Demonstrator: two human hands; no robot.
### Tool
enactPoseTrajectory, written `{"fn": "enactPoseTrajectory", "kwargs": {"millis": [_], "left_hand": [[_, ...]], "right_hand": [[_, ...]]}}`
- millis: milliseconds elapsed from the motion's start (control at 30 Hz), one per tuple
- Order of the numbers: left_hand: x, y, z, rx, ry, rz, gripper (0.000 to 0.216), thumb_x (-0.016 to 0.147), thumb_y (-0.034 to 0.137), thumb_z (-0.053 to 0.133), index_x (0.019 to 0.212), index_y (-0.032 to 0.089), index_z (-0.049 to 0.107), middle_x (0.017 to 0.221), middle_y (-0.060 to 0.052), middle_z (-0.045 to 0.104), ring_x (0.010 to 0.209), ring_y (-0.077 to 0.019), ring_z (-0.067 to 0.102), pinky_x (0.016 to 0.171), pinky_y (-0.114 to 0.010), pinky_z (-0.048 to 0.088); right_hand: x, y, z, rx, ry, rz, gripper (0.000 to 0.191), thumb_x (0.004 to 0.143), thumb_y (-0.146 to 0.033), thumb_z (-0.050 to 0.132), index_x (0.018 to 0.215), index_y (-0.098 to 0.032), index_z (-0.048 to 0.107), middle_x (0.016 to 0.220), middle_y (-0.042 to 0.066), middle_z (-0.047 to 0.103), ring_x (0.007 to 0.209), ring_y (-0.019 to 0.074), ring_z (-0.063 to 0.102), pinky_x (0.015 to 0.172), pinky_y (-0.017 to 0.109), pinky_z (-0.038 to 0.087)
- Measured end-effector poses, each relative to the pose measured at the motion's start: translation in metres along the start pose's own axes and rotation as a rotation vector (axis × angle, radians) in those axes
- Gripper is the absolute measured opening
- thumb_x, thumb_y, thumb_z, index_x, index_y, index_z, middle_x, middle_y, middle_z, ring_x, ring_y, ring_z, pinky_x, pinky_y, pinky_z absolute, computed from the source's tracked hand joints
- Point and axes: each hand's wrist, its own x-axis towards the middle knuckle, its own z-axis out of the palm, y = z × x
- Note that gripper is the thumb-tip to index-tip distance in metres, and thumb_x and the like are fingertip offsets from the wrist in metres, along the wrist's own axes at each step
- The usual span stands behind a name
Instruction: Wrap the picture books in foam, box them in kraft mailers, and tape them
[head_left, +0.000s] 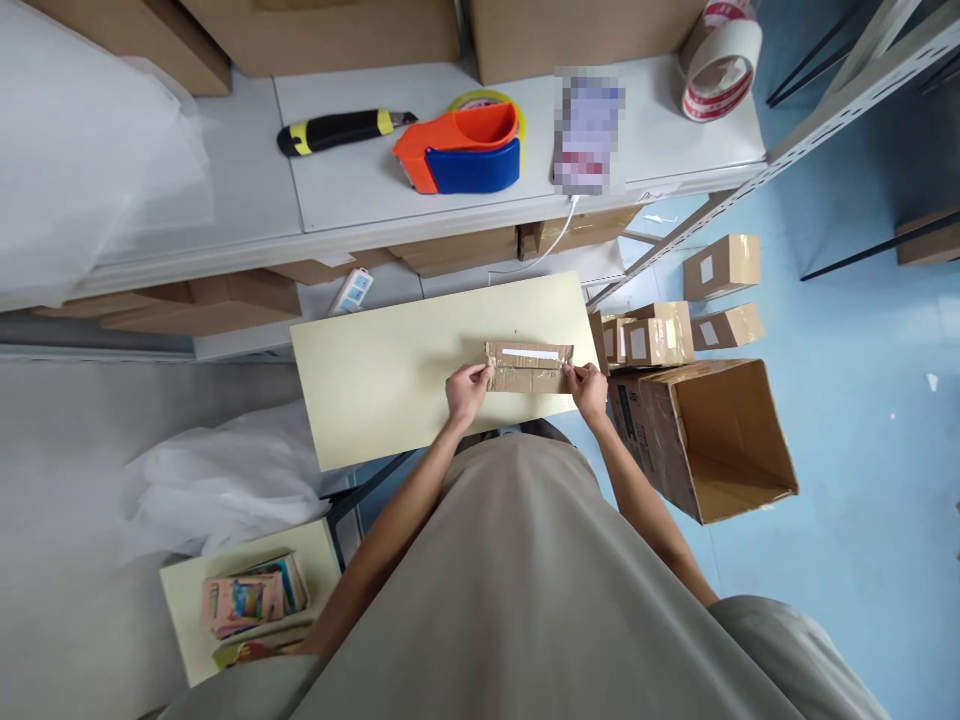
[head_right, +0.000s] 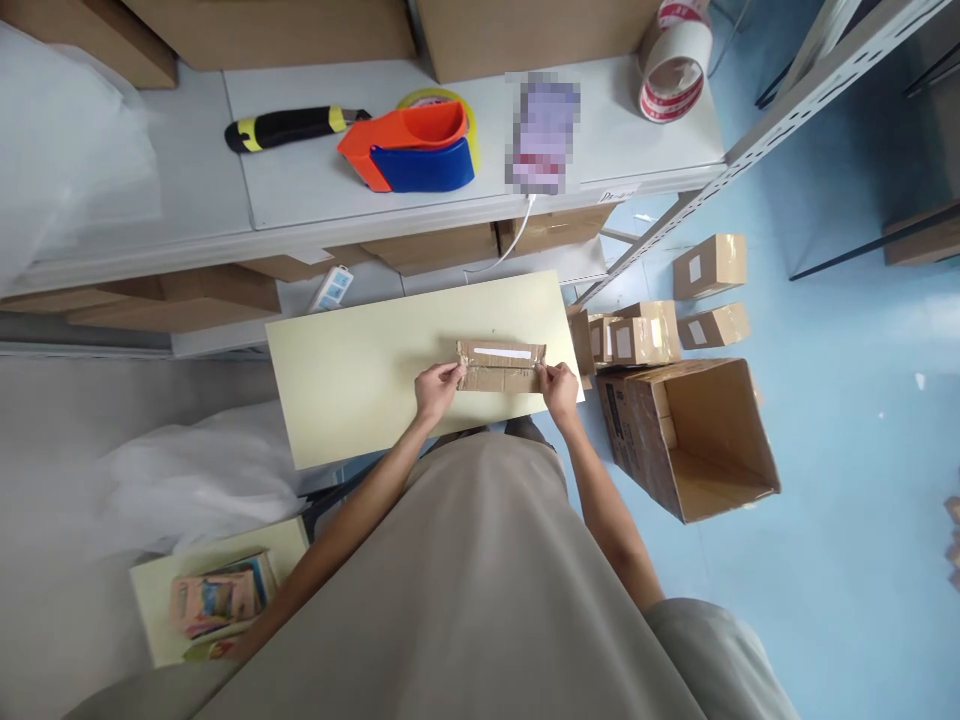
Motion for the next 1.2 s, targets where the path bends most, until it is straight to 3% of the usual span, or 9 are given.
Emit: {"fn": "enactPoseTrajectory", "kwargs": {"millis": [133, 300, 533, 867, 1200], "left_hand": [[-0.002, 0.004, 0.008, 0.025, 0.031, 0.006, 0.018, 0.099, 0.033, 0.072, 0.104, 0.020, 0.083, 0.107, -0.009, 0.085, 0.098, -0.0232, 0.081, 0.095, -0.031, 0.061], [-0.002, 0.010, 0.013, -0.017, 0.063, -0.030, 0.022, 0.098, 0.037, 0.075, 0.109, 0.019, 0.081, 0.107, -0.009, 0.086, 0.100, -0.0236, 0.081, 0.094, -0.031, 0.062], [0.003, 0.006, 0.027, -0.024, 0.128, -0.081, 0.025, 0.094, 0.038, 0.077, 0.107, 0.018, 0.085, 0.106, -0.008, 0.087, 0.103, -0.0268, 0.082, 0.094, -0.033, 0.063], [0.008, 0.007, 0.023, 0.015, 0.107, -0.133, 0.029, 0.090, 0.041, 0.076, 0.105, 0.019, 0.087, 0.098, -0.006, 0.087, 0.098, -0.0267, 0.082, 0.089, -0.033, 0.065], [0.026, 0.015, 0.026, -0.015, 0.003, 0.009, 0.030, 0.092, 0.042, 0.077, 0.108, 0.018, 0.087, 0.104, -0.007, 0.087, 0.100, -0.0262, 0.081, 0.090, -0.031, 0.064]], "right_hand": [[-0.001, 0.013, 0.002, 0.036, -0.060, -0.024, 0.062, 0.112, -0.064, 0.048, 0.078, -0.019, 0.075, 0.084, 0.011, 0.066, 0.071, 0.0206, 0.061, 0.068, 0.030, 0.046], [0.002, 0.019, -0.002, 0.199, -0.160, 0.065, 0.062, 0.107, -0.073, 0.052, 0.108, -0.018, 0.079, 0.106, 0.017, 0.077, 0.084, 0.0255, 0.074, 0.075, 0.032, 0.054], [0.004, 0.024, -0.006, 0.068, -0.203, -0.096, 0.052, 0.114, -0.048, 0.050, 0.072, -0.022, 0.065, 0.083, 0.008, 0.067, 0.070, 0.0192, 0.060, 0.071, 0.031, 0.043], [0.004, 0.021, -0.003, 0.108, -0.177, -0.103, 0.054, 0.117, -0.049, 0.045, 0.077, -0.022, 0.069, 0.084, 0.007, 0.064, 0.069, 0.0185, 0.058, 0.071, 0.030, 0.041], [-0.010, 0.020, -0.005, 0.054, -0.113, 0.023, 0.052, 0.116, -0.045, 0.047, 0.074, -0.021, 0.066, 0.084, 0.007, 0.065, 0.071, 0.0183, 0.057, 0.071, 0.030, 0.040]]}}
